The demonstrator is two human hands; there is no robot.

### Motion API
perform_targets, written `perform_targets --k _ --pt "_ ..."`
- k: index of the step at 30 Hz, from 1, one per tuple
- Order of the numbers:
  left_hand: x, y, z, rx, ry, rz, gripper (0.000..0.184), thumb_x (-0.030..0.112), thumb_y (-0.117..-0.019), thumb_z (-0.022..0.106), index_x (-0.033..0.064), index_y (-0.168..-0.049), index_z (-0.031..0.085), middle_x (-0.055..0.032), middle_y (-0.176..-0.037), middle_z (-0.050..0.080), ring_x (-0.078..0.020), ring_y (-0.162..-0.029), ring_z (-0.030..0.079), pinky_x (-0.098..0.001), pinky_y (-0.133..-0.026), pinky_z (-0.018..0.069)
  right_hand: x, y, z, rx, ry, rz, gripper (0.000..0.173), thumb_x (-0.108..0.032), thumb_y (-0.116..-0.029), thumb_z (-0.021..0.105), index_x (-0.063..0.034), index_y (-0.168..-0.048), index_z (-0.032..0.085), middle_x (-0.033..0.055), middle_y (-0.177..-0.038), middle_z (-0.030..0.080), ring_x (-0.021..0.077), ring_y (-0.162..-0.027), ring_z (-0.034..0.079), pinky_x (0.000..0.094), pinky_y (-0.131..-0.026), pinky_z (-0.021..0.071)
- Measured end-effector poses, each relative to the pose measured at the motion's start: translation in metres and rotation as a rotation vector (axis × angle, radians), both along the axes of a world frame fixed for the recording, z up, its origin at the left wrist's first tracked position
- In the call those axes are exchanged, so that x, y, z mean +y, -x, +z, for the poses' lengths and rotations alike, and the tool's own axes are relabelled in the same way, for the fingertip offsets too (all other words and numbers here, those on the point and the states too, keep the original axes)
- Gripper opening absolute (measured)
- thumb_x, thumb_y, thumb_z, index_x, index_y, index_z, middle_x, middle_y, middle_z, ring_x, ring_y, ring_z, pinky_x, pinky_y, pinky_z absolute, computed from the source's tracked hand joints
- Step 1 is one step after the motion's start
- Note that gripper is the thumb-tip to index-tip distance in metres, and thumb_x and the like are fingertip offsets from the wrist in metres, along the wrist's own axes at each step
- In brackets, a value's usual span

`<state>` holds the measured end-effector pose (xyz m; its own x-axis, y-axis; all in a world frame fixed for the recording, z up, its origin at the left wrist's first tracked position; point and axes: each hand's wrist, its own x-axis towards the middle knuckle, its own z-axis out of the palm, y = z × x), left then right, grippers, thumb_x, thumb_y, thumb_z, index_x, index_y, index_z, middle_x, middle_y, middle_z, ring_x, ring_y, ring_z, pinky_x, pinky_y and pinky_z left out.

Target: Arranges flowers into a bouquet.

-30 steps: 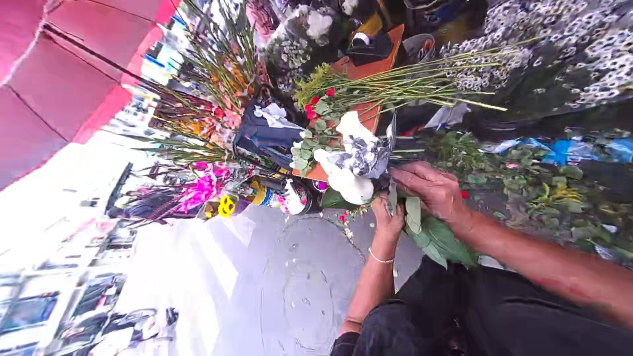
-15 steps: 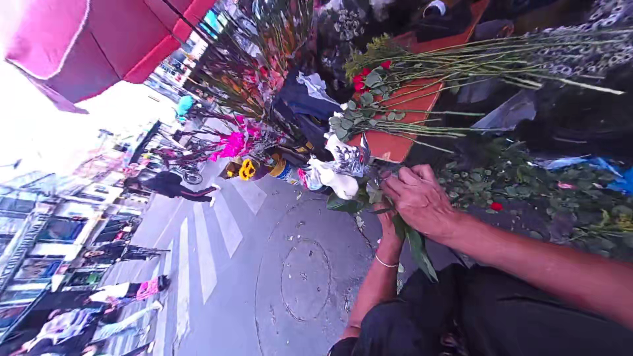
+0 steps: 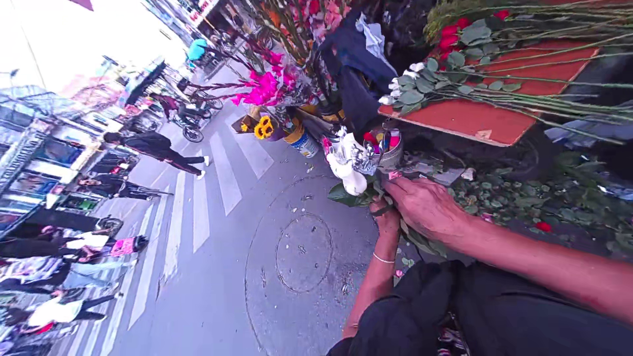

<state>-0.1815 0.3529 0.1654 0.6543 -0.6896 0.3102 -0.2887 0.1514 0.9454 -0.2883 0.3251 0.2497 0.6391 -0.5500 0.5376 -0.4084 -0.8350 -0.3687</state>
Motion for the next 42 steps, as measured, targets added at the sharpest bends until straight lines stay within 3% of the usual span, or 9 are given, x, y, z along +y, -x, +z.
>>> perform_targets --k 2,4,9,12,18,24,29,37,42 --pt "-0.011 -0.02 -0.014 0.041 0.064 -0.051 0.04 0.017 -0.1037 0.045 -0.02 -0.111 0.058 -0.0197 -0.097 0.068 -0.0074 -0.094 0.065 -0.0228 -0.09 0.052 -0.007 -0.022 0.0 -0.277 0.075 -0.014 0.03 -0.028 -0.1045 0.054 -0.0035 -0.112 0.069 0.017 -0.099 0.071 0.0318 -0.086 0.071 0.0442 -0.072 0.0562" --pt "-0.018 -0.032 -0.027 0.135 -0.037 -0.188 0.057 0.031 -0.1023 0.047 -0.0183 -0.13 0.046 -0.0205 -0.118 0.063 -0.0097 -0.109 0.061 -0.0261 -0.099 0.0488 -0.018 -0.044 -0.004 -0.369 0.074 -0.034 0.038 -0.04 -0.1006 0.06 -0.0033 -0.103 0.07 0.0171 -0.095 0.069 0.0325 -0.088 0.069 0.045 -0.075 0.0551" --pt "-0.054 -0.049 -0.038 -0.2 -0.093 -0.199 0.037 0.007 -0.0961 0.052 -0.0252 -0.114 0.057 -0.0299 -0.103 0.068 -0.0208 -0.1 0.068 -0.0319 -0.095 0.0525 -0.07 -0.07 -0.019 -0.519 0.02 0.106 0.02 -0.016 -0.0999 0.06 -0.0023 -0.095 0.074 0.0149 -0.095 0.072 0.0277 -0.096 0.068 0.0364 -0.092 0.0525" --pt "-0.081 -0.054 -0.049 -0.189 -0.11 -0.206 0.037 0.009 -0.0959 0.053 -0.0248 -0.109 0.059 -0.0293 -0.097 0.069 -0.0216 -0.094 0.069 -0.0332 -0.091 0.0542 -0.105 -0.078 -0.027 -0.458 0.023 0.094 0.029 -0.027 -0.1042 0.059 -0.0042 -0.092 0.073 0.0139 -0.091 0.071 0.0281 -0.095 0.069 0.0446 -0.102 0.0479" --pt "-0.166 -0.072 -0.047 0.034 0.051 -0.035 0.033 0.019 -0.1014 0.053 -0.0133 -0.102 0.06 -0.0011 -0.083 0.067 0.003 -0.081 0.064 -0.0203 -0.081 0.0549 -0.226 -0.046 -0.041 -0.239 -0.095 0.356 0.036 -0.034 -0.1032 0.056 -0.0058 -0.118 0.072 0.0135 -0.111 0.073 0.028 -0.108 0.069 0.0418 -0.1 0.0519" --pt "-0.24 -0.114 -0.025 0.088 0.174 0.117 0.031 0.019 -0.1074 0.035 0.0113 -0.09 0.06 0.0111 -0.066 0.064 -0.0013 -0.059 0.063 -0.0222 -0.061 0.0577 -0.396 0.081 -0.098 0.145 -0.322 -0.43 0.033 -0.021 -0.1006 0.065 0.0086 -0.115 0.065 0.0368 -0.114 0.06 0.0625 -0.112 0.054 0.0785 -0.087 0.0399" --pt "-0.263 -0.126 -0.012 0.125 0.191 0.157 0.04 0.033 -0.1108 0.031 0.0159 -0.089 0.06 0.0111 -0.065 0.066 -0.0023 -0.056 0.065 -0.0215 -0.057 0.0582 -0.432 0.109 -0.124 0.37 -0.423 -0.366 0.028 -0.022 -0.1029 0.06 0.0042 -0.102 0.07 0.0295 -0.105 0.068 0.054 -0.109 0.061 0.0724 -0.087 0.0445" --pt "-0.254 -0.152 0.0 0.143 0.281 0.032 0.043 0.045 -0.1087 0.039 0.0221 -0.083 0.064 0.0131 -0.064 0.065 -0.0005 -0.055 0.063 -0.0193 -0.054 0.0555 -0.462 0.103 -0.072 0.395 -0.647 -0.703 0.037 -0.012 -0.1068 0.05 0.0105 -0.135 0.055 0.0419 -0.14 0.046 0.0611 -0.133 0.042 0.075 -0.101 0.0341" --pt "-0.225 -0.172 0.0 0.133 0.33 0.032 0.04 0.042 -0.1095 0.039 0.021 -0.086 0.064 0.0123 -0.065 0.065 -0.001 -0.055 0.063 -0.0192 -0.054 0.0554 -0.444 0.092 -0.072 0.223 -0.437 -0.675 0.046 -0.017 -0.1044 0.056 0.0103 -0.141 0.048 0.0504 -0.143 0.035 0.0716 -0.132 0.033 0.085 -0.1 0.0244"
